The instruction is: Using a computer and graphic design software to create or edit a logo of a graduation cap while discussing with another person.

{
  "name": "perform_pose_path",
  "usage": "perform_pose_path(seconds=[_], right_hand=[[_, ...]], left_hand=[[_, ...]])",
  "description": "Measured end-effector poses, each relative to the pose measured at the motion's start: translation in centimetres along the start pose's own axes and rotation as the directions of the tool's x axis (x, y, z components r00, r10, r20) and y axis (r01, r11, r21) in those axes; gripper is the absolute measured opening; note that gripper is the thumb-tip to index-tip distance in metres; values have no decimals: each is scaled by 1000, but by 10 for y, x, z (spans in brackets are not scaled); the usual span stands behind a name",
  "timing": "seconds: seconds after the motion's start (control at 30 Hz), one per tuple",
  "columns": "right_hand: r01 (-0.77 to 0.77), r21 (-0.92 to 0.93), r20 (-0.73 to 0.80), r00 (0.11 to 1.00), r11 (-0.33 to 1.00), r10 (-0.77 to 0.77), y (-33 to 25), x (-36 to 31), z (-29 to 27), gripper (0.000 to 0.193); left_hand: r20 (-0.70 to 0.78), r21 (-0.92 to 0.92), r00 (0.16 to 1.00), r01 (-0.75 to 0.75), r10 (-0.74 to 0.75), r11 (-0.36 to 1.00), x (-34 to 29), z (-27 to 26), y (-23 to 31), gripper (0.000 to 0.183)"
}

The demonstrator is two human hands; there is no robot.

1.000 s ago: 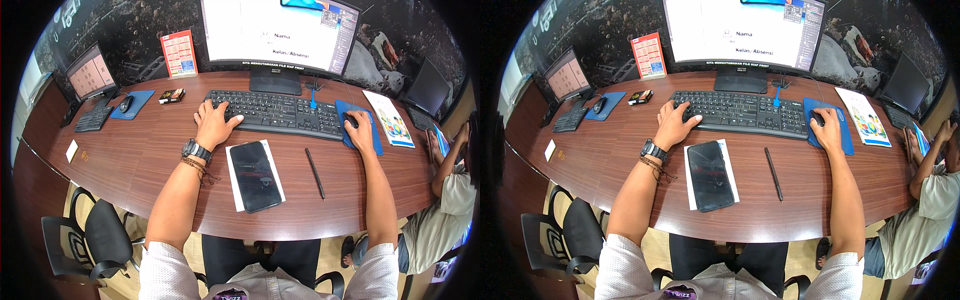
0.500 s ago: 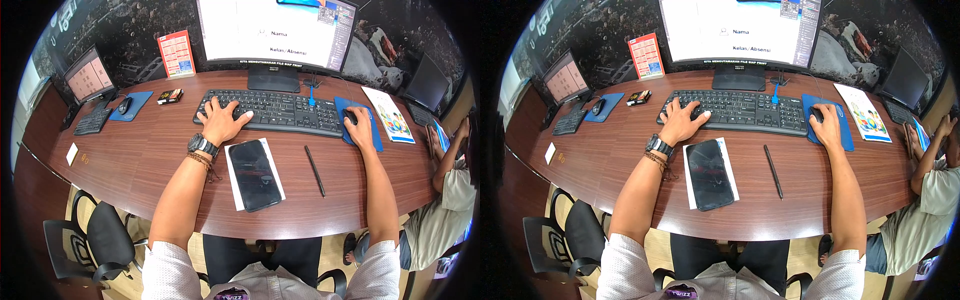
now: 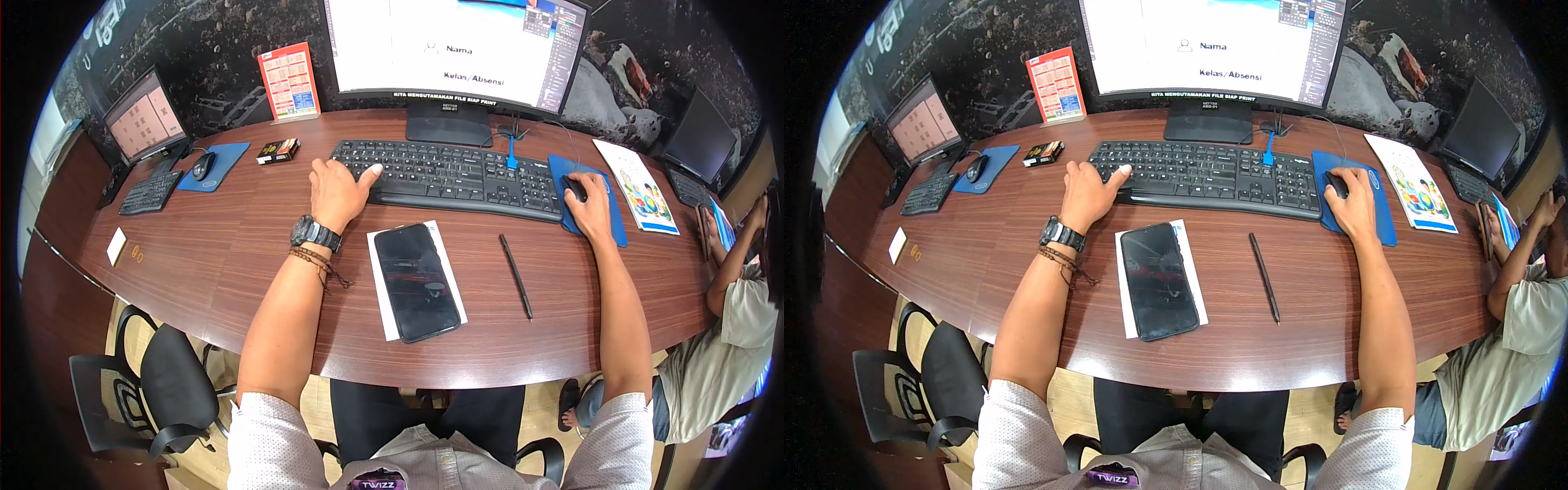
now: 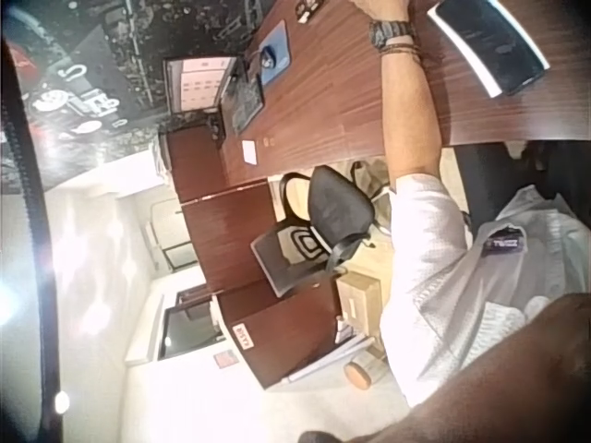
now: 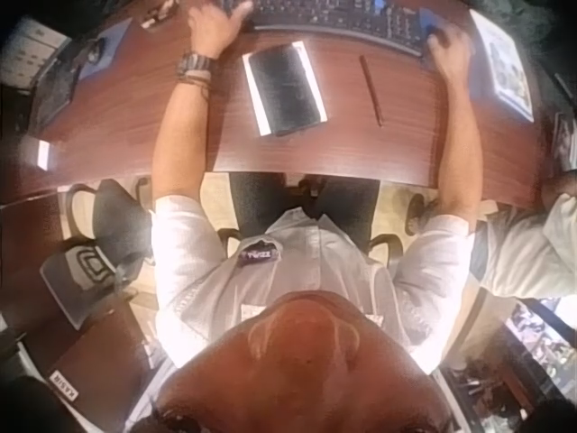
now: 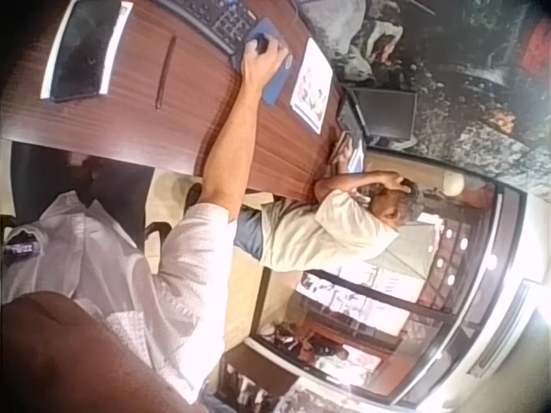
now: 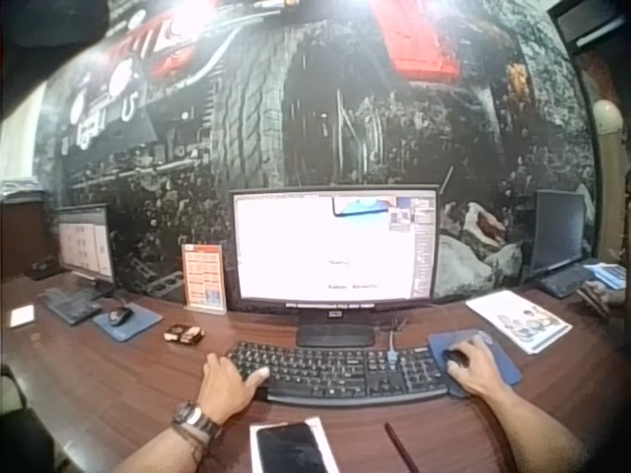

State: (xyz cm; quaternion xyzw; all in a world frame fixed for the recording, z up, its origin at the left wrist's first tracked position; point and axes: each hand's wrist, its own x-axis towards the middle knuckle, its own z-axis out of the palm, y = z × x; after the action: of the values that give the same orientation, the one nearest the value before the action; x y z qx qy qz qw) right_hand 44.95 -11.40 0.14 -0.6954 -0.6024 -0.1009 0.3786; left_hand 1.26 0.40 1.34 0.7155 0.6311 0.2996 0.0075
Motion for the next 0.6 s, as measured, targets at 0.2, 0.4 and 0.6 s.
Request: perform_pose_path(seconds=[0.2, 0.4, 0.6], right_hand=[[1, -2, -4, 1000, 1000, -1, 1, -1, 0, 34], [-17, 13, 5, 1000, 1000, 17, -4, -1, -1, 33], [-8, 9, 5, 1000, 1000, 8, -1, 0, -2, 34]], left_hand=[[51, 6, 999, 9, -9, 1000, -4, -7, 8, 78], [41, 26, 999, -7, 6, 1000, -4, -6, 6, 80], [55, 21, 998, -10, 9, 1000, -3, -6, 7, 80]])
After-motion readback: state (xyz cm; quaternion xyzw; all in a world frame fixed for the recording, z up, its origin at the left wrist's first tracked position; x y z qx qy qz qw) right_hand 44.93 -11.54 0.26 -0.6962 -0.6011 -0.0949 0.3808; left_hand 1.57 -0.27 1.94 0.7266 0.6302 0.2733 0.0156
